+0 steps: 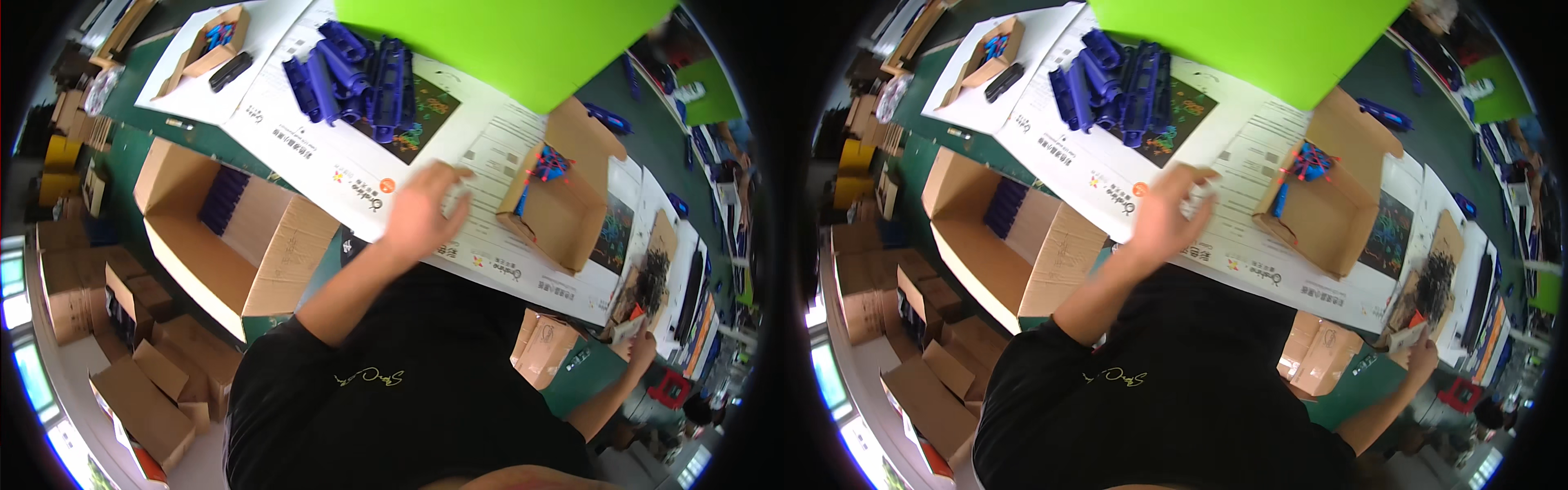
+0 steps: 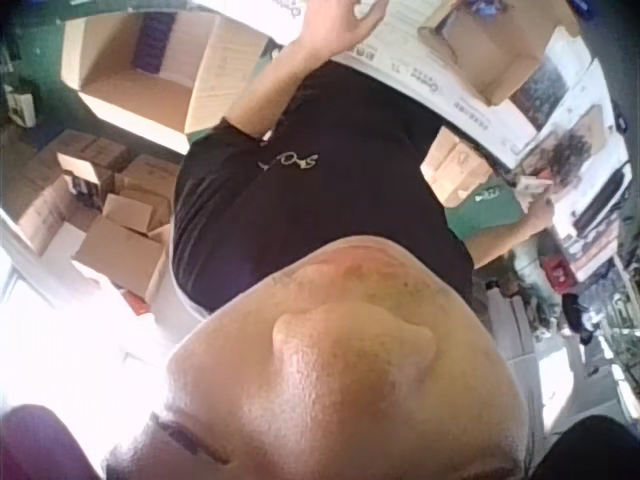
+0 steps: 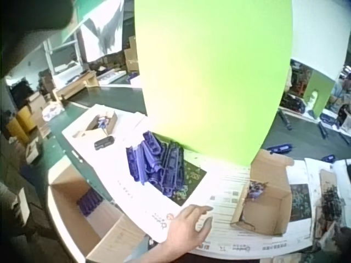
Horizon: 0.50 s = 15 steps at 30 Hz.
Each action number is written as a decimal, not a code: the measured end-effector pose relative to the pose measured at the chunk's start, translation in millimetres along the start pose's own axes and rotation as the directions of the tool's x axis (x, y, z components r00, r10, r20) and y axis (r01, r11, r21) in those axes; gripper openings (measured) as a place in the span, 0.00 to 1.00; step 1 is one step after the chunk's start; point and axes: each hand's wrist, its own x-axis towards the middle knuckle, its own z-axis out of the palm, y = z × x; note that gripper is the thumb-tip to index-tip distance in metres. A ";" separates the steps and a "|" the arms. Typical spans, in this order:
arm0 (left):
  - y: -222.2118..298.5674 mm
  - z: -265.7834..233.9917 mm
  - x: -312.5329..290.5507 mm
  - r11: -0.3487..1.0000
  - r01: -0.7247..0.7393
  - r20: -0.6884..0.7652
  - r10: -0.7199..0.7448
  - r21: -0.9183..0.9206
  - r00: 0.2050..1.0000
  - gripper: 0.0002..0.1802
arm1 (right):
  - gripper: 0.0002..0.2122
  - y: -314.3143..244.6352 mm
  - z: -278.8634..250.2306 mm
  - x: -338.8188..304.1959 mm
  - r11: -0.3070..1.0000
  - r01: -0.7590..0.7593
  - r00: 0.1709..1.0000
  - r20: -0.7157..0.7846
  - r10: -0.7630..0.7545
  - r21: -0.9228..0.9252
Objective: The person assembles blue plastic housing components by applying glue with a glue gun.
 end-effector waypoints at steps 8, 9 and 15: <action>-42.6 -38.8 41.8 0.731 0.083 -0.120 -0.001 0.677 0.993 0.31 | 0.30 9.5 30.3 -6.4 0.994 -0.041 0.985 -0.163 0.057 0.099; -47.3 -44.9 34.5 0.740 0.098 -0.112 -0.031 0.666 0.993 0.29 | 0.29 -12.6 21.8 -13.7 0.989 -0.083 0.995 -0.047 0.089 0.122; -49.8 -59.2 35.7 0.862 0.065 -0.145 0.010 0.503 0.989 0.14 | 0.26 -8.8 28.9 -52.4 0.826 0.118 0.838 -0.502 0.215 0.551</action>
